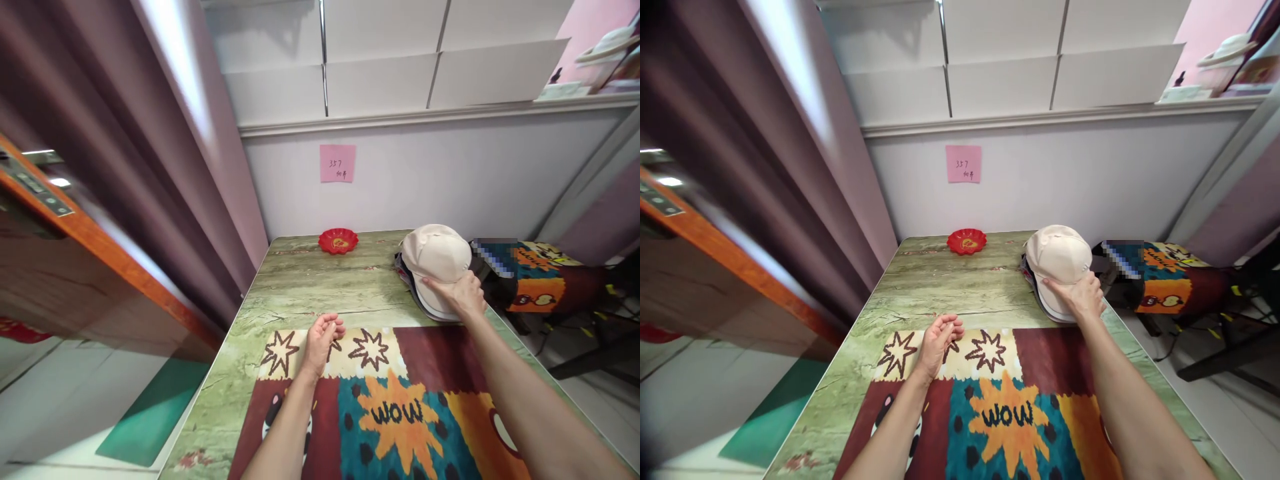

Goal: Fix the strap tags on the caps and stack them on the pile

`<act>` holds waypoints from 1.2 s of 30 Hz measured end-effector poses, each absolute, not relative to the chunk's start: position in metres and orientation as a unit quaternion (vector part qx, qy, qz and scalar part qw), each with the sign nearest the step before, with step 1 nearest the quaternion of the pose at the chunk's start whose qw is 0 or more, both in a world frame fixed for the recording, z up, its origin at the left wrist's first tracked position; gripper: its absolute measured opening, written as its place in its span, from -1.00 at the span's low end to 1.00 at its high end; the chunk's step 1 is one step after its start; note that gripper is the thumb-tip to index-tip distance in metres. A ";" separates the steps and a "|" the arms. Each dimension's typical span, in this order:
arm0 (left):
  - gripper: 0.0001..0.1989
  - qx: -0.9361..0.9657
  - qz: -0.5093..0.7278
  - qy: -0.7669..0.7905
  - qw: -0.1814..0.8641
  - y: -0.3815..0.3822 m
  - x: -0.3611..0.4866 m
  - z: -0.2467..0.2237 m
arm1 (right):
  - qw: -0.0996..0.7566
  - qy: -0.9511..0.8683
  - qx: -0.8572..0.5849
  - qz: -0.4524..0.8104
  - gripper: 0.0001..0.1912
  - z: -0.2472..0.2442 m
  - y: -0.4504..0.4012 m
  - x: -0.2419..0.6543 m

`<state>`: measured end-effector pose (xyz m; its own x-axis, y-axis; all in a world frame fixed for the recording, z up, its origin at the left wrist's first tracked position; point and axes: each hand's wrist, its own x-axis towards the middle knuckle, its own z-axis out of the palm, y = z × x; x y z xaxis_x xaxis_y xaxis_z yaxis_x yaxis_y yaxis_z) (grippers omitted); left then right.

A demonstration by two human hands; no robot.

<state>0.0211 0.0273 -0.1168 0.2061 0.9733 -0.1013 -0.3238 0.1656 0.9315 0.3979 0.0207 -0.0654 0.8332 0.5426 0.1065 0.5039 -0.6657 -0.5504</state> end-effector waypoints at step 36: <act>-0.72 0.517 0.437 0.423 0.603 0.013 0.018 -0.114 | 0.262 -0.305 -0.916 0.009 0.21 -0.075 0.016 0.396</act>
<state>0.0182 0.0134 -0.1138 0.2608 0.9636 -0.0582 -0.0887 0.0840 0.9925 0.3955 0.0164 -0.0754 0.8137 0.5635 0.1429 0.5538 -0.6768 -0.4850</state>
